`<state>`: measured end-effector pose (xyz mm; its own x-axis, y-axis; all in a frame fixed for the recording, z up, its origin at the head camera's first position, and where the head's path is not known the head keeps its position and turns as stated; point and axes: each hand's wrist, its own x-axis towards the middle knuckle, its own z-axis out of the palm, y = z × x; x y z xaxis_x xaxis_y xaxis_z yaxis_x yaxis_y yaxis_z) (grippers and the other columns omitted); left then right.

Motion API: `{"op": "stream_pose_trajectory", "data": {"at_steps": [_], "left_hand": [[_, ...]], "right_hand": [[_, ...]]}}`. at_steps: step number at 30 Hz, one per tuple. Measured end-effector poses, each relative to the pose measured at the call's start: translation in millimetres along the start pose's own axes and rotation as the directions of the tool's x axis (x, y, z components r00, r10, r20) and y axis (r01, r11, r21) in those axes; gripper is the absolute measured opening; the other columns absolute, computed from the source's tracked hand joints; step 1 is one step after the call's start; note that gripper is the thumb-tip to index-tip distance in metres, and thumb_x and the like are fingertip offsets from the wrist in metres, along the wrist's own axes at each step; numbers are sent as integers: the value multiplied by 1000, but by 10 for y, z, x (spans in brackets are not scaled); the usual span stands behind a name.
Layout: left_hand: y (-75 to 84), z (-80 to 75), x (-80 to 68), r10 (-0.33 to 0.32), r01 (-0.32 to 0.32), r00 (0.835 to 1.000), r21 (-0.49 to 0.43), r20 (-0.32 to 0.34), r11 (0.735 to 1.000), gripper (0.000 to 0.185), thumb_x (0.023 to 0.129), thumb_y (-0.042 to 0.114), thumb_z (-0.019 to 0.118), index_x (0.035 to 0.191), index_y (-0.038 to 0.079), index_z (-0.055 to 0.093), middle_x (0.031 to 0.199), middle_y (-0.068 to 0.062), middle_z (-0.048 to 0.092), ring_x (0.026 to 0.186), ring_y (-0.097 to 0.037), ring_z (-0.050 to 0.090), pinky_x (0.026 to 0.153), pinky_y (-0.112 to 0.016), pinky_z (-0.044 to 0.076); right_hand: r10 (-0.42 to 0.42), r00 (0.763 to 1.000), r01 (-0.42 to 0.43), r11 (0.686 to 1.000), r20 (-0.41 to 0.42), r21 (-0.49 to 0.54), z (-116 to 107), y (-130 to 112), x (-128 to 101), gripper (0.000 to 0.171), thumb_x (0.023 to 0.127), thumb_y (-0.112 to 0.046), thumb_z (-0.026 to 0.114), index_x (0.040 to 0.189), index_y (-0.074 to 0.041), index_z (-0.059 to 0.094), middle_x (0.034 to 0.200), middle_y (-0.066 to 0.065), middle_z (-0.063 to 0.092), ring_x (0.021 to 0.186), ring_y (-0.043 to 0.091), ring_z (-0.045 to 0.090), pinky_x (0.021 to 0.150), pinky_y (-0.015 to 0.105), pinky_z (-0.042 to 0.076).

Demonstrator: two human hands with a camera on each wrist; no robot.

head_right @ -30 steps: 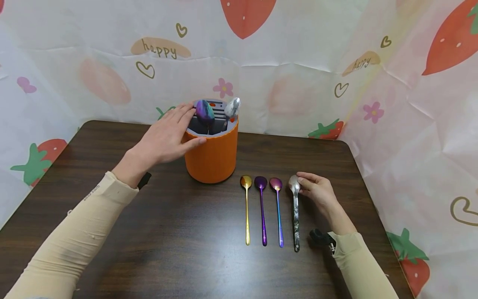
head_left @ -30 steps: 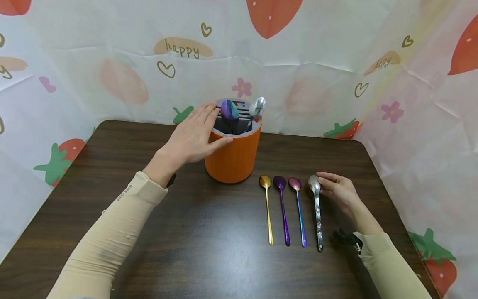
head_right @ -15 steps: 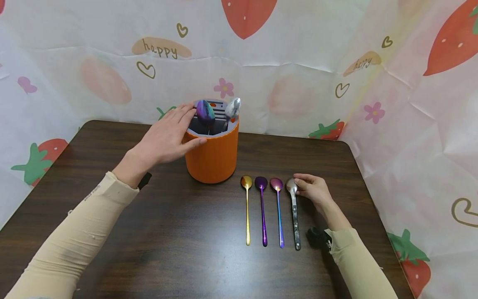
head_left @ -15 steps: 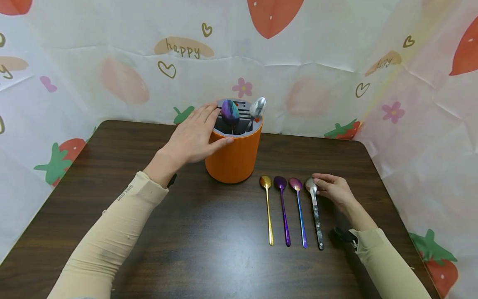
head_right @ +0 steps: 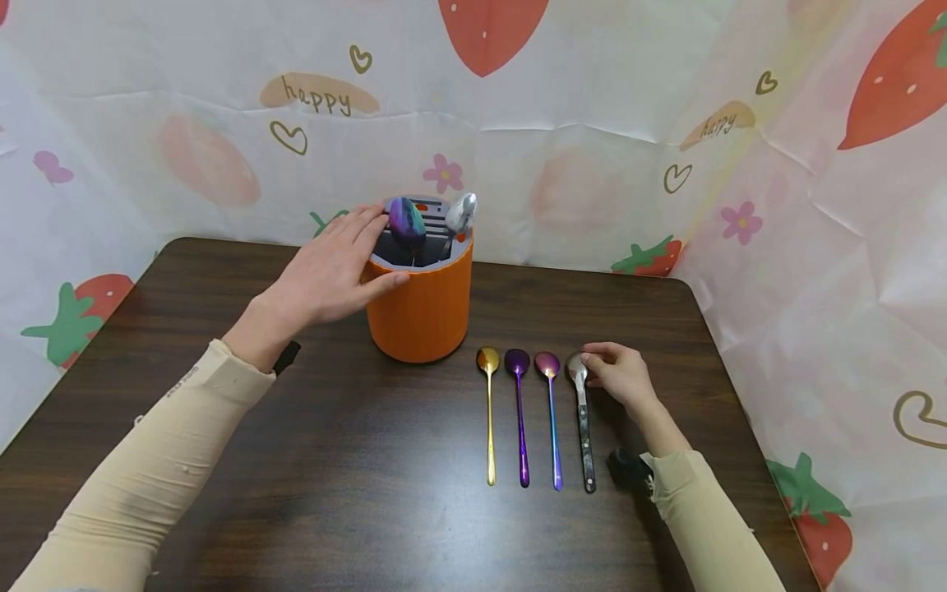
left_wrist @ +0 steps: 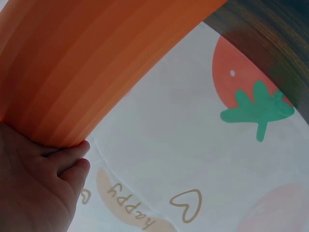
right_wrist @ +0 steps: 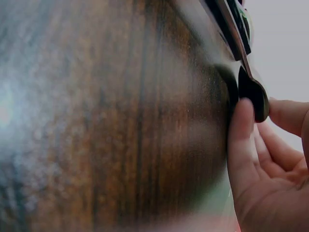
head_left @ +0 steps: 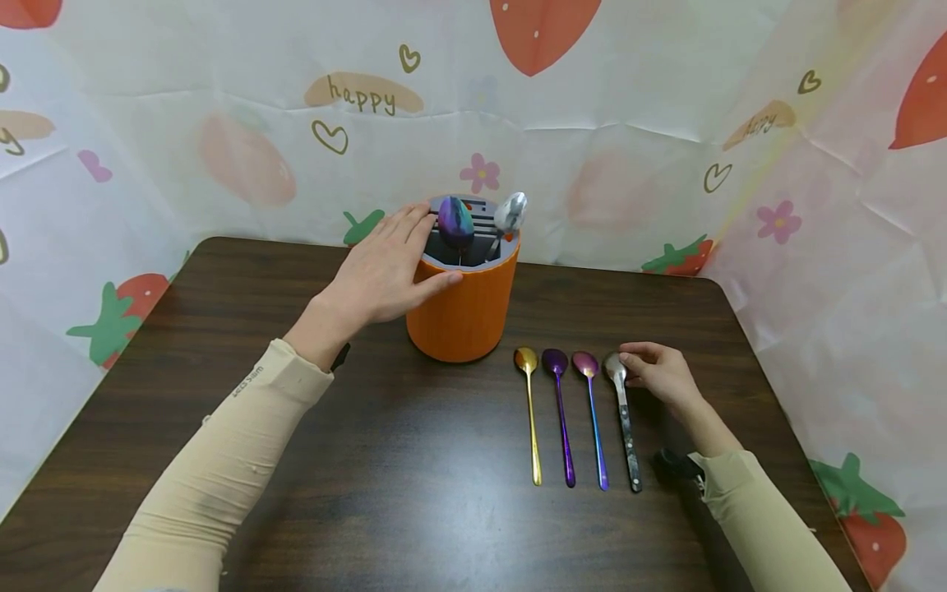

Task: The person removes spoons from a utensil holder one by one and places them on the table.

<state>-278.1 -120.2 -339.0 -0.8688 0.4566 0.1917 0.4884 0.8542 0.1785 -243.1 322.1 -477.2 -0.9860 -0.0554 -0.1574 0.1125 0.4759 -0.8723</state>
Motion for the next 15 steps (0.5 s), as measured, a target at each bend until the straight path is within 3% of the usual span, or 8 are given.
{"op": "stream_pose_trajectory", "data": {"at_steps": [7,15], "left_hand": [[-5,5,2,7,-7,1000,0,-9,1000,101,98,76,41,163,1,27,173,-14,17,160,-32,14,130,-49,9],[-5,6,4,11,-11,1000,2,-11,1000,101,98,77,40,163,1,27,173,-14,17,160,-31,14,130,-50,9]], "right_hand": [[-27,999,26,999,-28,-40,-14,22,-7,40,105,-12,62,135,15,58,123,32,64,81,8,68,72,26,62],[-30,999,28,998,-39,-54,-20,35,-21,38,105,-11,62,134,14,59,122,31,65,79,7,68,72,25,62]]}}
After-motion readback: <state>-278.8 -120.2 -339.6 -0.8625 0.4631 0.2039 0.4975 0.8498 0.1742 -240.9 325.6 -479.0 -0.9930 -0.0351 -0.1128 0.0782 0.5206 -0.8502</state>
